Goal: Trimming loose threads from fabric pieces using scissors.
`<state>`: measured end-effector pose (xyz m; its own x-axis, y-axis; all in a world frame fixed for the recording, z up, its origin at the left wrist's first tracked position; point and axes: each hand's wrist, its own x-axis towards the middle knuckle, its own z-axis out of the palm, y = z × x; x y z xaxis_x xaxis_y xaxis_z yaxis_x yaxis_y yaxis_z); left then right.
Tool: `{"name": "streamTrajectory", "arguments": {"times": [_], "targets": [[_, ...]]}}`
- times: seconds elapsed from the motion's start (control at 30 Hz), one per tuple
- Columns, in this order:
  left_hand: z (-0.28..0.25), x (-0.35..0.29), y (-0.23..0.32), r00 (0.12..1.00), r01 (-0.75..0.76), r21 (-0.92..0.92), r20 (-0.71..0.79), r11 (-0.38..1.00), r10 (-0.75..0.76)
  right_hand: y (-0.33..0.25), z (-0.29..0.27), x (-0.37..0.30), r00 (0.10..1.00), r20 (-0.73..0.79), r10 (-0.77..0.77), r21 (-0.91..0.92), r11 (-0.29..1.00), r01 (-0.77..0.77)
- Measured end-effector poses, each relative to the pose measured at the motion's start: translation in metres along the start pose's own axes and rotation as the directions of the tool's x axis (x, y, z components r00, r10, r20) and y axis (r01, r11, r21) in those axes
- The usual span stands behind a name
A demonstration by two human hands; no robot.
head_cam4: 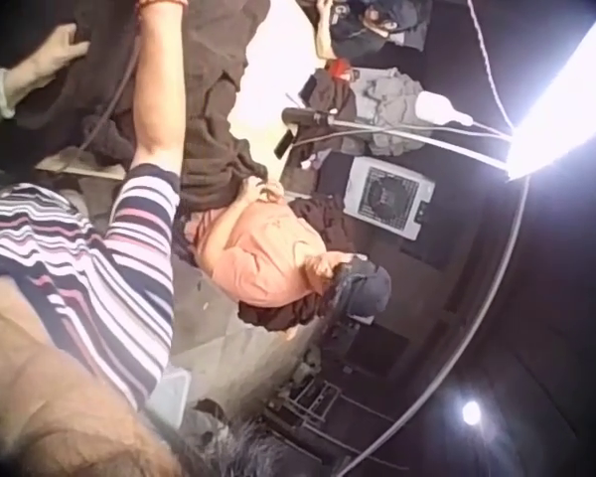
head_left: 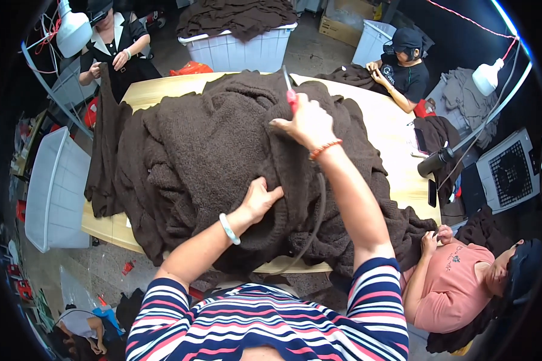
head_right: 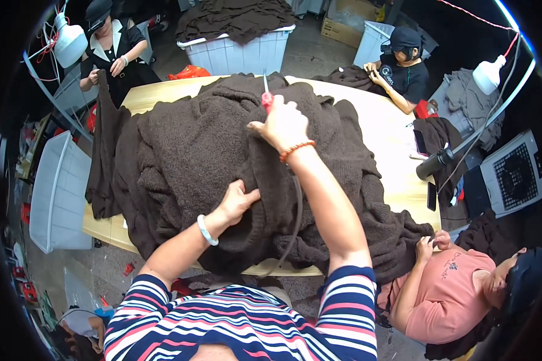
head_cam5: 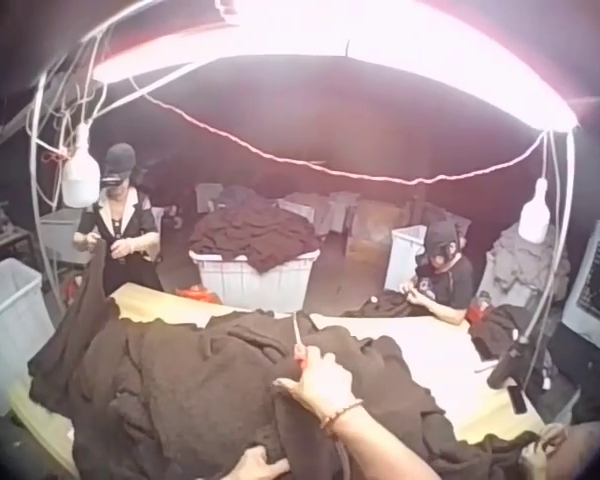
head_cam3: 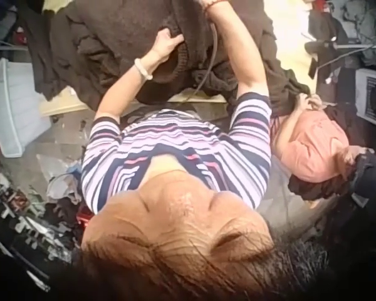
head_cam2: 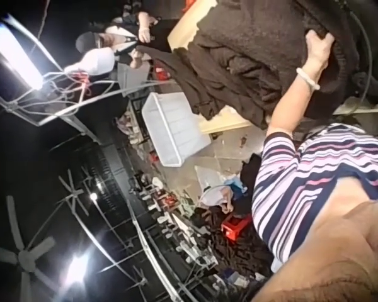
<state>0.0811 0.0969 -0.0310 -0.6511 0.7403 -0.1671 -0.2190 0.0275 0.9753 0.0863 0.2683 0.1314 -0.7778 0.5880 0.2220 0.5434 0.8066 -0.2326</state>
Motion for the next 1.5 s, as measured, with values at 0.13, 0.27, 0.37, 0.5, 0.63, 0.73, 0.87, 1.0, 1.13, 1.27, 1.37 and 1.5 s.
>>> {"name": "streamTrajectory", "arguments": {"times": [0.13, 0.27, 0.37, 0.5, 0.63, 0.73, 0.87, 1.0, 1.13, 1.27, 1.37, 1.5], "targets": [[0.001, -0.006, -0.002, 0.996, 0.074, 0.084, -0.053, 0.994, -0.07, 0.021, 0.041, 0.019, 0.977, 0.195, 0.086, 0.06, 0.993, -0.099], [0.004, -0.013, 0.01, 0.999, 0.017, -0.116, 0.031, 0.993, -0.014, 0.129, 0.025, -0.002, 0.964, -0.139, 0.225, 0.253, 0.95, -0.185], [-0.004, -0.013, 0.01, 0.999, 0.031, -0.031, 0.024, 0.999, -0.03, 0.2, 0.002, -0.059, 0.908, -0.065, 0.414, 0.329, 0.868, -0.373], [-0.004, -0.016, 0.024, 0.989, 0.056, 0.053, 0.132, 0.997, -0.062, 0.271, 0.039, -0.155, 0.819, -0.023, 0.573, 0.116, 0.815, -0.568], [-0.01, -0.006, 0.051, 0.954, 0.256, -0.391, 0.249, 0.884, -0.166, 0.251, 0.025, -0.21, 0.855, -0.116, 0.506, 0.203, 0.855, -0.478], [-0.014, 0.013, 0.067, 0.938, 0.299, -0.563, 0.322, 0.77, -0.128, 0.215, -0.015, -0.225, 0.844, -0.001, 0.536, 0.418, 0.767, -0.487], [-0.011, 0.033, 0.062, 0.965, 0.202, -0.56, 0.254, 0.803, -0.065, 0.136, -0.055, -0.221, 0.981, 0.014, 0.192, 0.41, 0.894, -0.181], [-0.003, 0.036, 0.054, 0.978, 0.172, -0.553, 0.195, 0.815, -0.073, 0.074, -0.076, -0.217, 0.953, 0.303, -0.013, 0.239, 0.969, -0.063], [-0.018, 0.036, 0.04, 0.986, -0.075, -0.488, 0.094, 0.87, 0.137, 0.05, -0.081, -0.212, 0.92, 0.383, -0.089, 0.226, 0.974, 0.0], [-0.012, 0.024, 0.044, 0.98, -0.147, -0.381, 0.07, 0.913, 0.187, 0.037, -0.085, -0.205, 0.921, 0.379, -0.087, 0.193, 0.981, 0.013], [-0.017, 0.021, 0.042, 0.978, -0.126, -0.38, 0.105, 0.916, 0.178, 0.038, -0.077, -0.199, 0.942, 0.332, -0.044, 0.146, 0.989, -0.005], [-0.013, 0.02, 0.047, 0.971, -0.143, -0.358, 0.128, 0.923, 0.2, 0.037, -0.075, -0.2, 0.914, 0.402, -0.049, 0.139, 0.99, -0.009]]}}
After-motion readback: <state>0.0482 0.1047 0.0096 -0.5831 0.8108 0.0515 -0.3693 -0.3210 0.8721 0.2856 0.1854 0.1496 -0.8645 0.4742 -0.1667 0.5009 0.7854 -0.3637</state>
